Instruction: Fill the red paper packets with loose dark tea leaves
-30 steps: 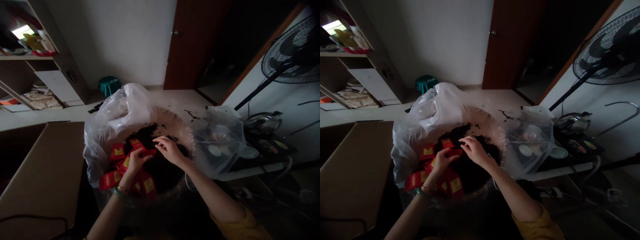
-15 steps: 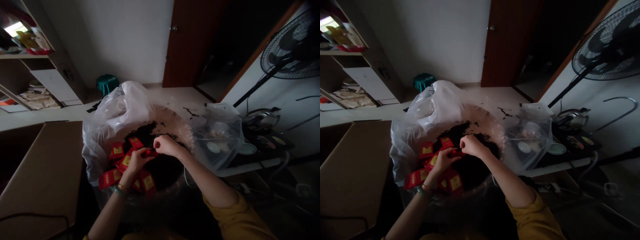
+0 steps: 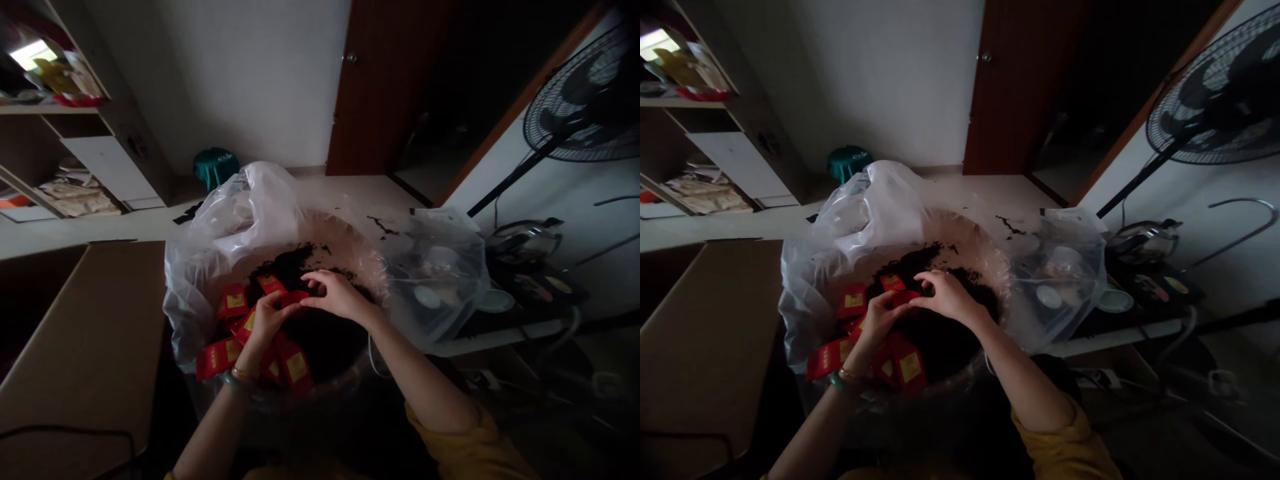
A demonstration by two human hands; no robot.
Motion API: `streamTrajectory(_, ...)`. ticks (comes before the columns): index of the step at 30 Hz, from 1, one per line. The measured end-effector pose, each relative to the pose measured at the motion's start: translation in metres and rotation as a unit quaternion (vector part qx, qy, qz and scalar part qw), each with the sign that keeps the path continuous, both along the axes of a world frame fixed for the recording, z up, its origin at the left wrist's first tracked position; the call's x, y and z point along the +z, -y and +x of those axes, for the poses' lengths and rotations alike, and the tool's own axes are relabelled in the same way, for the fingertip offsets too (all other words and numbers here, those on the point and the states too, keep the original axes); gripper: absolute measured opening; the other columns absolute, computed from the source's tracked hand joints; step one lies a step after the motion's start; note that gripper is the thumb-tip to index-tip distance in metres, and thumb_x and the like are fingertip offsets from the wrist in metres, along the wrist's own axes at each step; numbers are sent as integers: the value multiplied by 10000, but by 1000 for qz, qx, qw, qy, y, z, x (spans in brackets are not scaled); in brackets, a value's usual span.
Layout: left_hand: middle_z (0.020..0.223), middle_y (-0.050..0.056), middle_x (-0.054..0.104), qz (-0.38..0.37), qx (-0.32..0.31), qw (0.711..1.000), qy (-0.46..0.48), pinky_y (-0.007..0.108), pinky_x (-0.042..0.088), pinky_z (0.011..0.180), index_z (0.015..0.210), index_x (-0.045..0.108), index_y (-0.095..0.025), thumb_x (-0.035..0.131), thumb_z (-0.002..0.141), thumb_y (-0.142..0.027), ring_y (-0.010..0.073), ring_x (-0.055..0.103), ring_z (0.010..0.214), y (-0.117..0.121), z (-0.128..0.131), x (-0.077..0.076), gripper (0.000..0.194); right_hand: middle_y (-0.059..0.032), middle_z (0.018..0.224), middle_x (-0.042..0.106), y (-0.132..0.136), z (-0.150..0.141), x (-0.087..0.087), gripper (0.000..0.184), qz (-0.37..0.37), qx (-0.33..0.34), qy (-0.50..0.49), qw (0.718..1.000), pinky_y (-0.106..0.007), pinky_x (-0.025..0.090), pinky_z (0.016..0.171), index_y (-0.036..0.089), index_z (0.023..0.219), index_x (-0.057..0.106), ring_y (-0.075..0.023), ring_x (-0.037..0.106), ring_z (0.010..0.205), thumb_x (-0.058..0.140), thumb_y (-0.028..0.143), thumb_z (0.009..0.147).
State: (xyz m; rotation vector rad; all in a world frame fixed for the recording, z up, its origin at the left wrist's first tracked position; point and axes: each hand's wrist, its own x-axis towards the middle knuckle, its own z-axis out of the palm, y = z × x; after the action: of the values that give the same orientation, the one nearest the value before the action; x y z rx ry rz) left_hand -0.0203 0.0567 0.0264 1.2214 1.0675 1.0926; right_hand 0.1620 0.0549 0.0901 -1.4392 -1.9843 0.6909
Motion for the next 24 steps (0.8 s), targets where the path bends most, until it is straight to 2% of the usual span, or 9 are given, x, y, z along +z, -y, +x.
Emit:
streamTrajectory(4,584,-15,633,-22,-6,1000,7,204,429,509,663,654,-125,799,590,-401,108,551,522,1,1,8,320,-18,753,695,-6,-18,-10,33,31,-13,-40,999,-229,459,662,192,769,740,-128,628,695,731,181,740)
streamTrajectory(9,699,20,694,-106,-83,989,68,221,475,556,808,670,-124,836,558,-364,129,614,581,6,2,16,384,-11,704,714,-8,-23,-9,8,13,-3,-72,997,-216,460,648,182,730,746,-129,640,670,739,180,733)
streamTrajectory(13,614,24,679,-176,-91,976,87,230,488,545,721,667,-106,873,474,-364,126,609,520,9,7,15,413,-14,773,740,-21,-10,-17,116,-55,13,-74,996,-215,485,678,187,832,744,-138,673,723,668,271,807)
streamTrajectory(15,616,25,683,-192,-69,974,94,239,495,540,725,669,-112,879,447,-378,138,620,521,9,9,13,439,-30,845,745,-32,8,-29,241,-94,-34,-37,994,-225,498,675,187,1003,708,-141,684,745,543,327,896)
streamTrajectory(16,620,26,686,-193,-58,975,95,243,498,535,730,668,-116,879,443,-384,144,624,522,9,9,12,446,-47,912,742,-37,19,-37,287,-94,-89,8,992,-232,501,704,186,1092,670,-143,687,796,483,330,929)
streamTrajectory(18,625,30,689,-188,-43,977,94,248,502,527,739,664,-119,872,459,-389,151,629,522,9,8,11,441,-102,1052,715,-45,40,-56,326,-102,-162,98,977,-272,490,805,168,1192,604,-175,670,939,515,311,913)
streamTrajectory(20,635,36,694,-182,-37,978,96,252,508,530,742,661,-118,865,479,-381,155,634,525,9,7,10,425,-167,1063,702,-49,54,-76,400,-126,-168,134,968,-316,489,808,115,1159,615,-240,666,959,659,304,808)
streamTrajectory(22,639,36,698,-188,-33,976,101,256,513,539,742,664,-117,865,483,-366,156,639,529,9,6,10,412,-153,1013,717,-50,60,-95,417,-146,-154,160,964,-298,489,785,124,1083,648,-249,672,939,737,322,727)
streamTrajectory(24,647,36,704,-196,-31,974,108,259,517,551,746,674,-115,868,476,-351,156,642,532,9,7,9,408,-136,993,722,-50,60,-109,368,-156,-149,179,960,-273,484,769,128,1029,663,-239,671,937,734,319,722)
